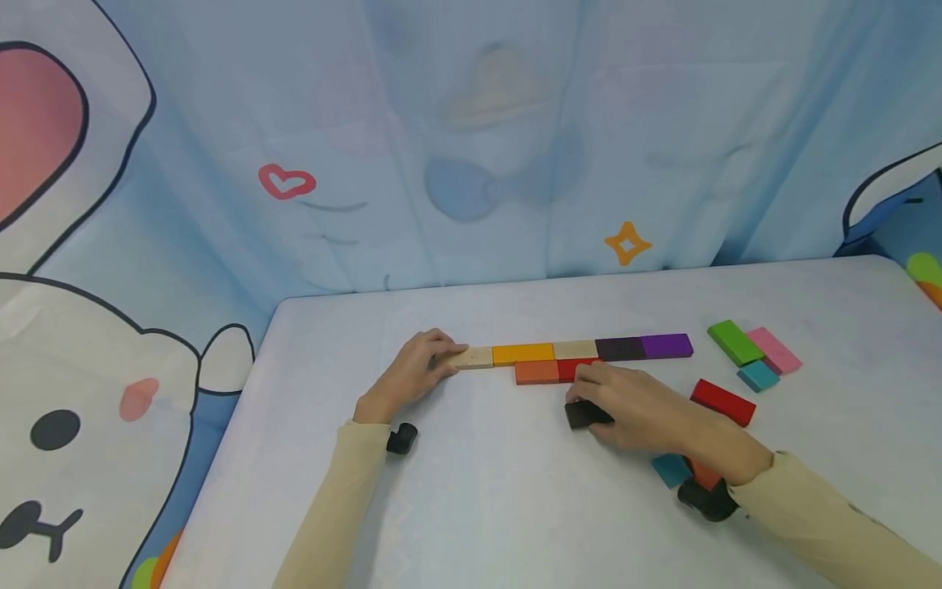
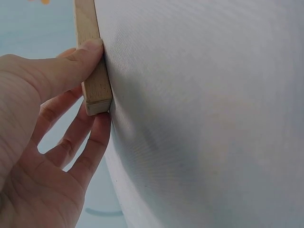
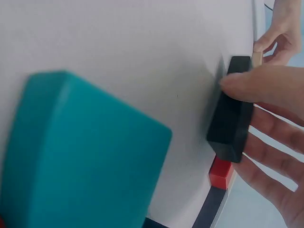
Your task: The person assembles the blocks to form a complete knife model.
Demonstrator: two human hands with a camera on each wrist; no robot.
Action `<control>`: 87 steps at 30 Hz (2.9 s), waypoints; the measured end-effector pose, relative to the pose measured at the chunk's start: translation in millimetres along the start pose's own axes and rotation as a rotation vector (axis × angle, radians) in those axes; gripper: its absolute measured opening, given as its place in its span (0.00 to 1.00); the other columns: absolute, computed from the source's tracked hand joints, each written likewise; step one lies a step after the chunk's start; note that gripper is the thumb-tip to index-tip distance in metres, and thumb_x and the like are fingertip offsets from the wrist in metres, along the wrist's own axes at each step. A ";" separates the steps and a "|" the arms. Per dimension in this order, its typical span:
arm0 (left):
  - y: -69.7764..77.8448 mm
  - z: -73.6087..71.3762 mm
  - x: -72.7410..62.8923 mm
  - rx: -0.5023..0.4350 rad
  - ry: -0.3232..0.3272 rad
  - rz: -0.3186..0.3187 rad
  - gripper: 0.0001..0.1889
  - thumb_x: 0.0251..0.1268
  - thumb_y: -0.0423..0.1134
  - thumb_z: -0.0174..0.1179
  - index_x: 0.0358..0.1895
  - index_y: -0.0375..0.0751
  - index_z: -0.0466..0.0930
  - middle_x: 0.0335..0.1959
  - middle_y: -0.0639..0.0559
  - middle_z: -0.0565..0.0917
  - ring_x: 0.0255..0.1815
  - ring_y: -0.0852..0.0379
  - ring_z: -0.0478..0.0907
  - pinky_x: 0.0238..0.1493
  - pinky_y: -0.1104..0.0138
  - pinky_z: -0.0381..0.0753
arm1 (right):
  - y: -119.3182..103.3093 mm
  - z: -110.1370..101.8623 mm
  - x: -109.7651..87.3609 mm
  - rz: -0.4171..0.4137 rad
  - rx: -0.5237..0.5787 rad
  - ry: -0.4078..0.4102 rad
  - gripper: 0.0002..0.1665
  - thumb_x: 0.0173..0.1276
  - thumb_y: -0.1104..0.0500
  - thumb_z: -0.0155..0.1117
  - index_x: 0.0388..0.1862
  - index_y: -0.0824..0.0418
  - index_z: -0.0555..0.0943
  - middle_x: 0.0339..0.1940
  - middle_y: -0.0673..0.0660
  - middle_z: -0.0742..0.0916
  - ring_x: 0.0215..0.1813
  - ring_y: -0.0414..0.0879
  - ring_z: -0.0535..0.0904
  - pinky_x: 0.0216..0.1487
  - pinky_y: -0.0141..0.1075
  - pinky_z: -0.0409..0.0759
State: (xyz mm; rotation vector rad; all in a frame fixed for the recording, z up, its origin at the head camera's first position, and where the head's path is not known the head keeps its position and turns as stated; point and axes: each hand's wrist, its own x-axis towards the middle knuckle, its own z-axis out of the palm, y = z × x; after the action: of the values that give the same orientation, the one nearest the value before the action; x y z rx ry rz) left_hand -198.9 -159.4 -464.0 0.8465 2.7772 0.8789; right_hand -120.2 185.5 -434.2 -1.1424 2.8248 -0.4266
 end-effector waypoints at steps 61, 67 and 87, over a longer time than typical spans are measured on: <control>-0.7 0.1 -2.4 -0.023 0.007 -0.002 0.21 0.71 0.33 0.68 0.66 0.40 0.84 0.58 0.45 0.82 0.58 0.45 0.77 0.63 0.53 0.78 | 24.6 -32.9 -32.6 0.228 0.049 0.085 0.20 0.58 0.60 0.84 0.49 0.60 0.90 0.46 0.57 0.84 0.48 0.54 0.82 0.45 0.47 0.89; 0.3 0.7 -0.5 -0.025 -0.001 0.006 0.21 0.71 0.33 0.68 0.65 0.39 0.84 0.58 0.44 0.82 0.58 0.45 0.77 0.62 0.53 0.78 | 32.4 -18.4 -57.1 0.306 0.103 0.001 0.22 0.55 0.56 0.86 0.49 0.57 0.90 0.47 0.56 0.84 0.54 0.60 0.80 0.49 0.53 0.88; 0.5 -0.7 -0.9 -0.019 -0.005 -0.001 0.20 0.72 0.33 0.68 0.66 0.39 0.84 0.58 0.45 0.82 0.58 0.46 0.77 0.62 0.54 0.78 | 42.8 -3.0 -73.6 0.388 0.061 -0.046 0.25 0.53 0.60 0.87 0.50 0.65 0.89 0.43 0.58 0.84 0.46 0.56 0.82 0.48 0.54 0.88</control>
State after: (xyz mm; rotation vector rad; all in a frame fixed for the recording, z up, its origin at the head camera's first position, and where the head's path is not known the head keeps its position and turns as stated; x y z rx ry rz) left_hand -198.1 -159.9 -463.2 0.8438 2.7607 0.8999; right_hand -96.2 266.4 -446.5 -0.5625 2.8721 -0.4430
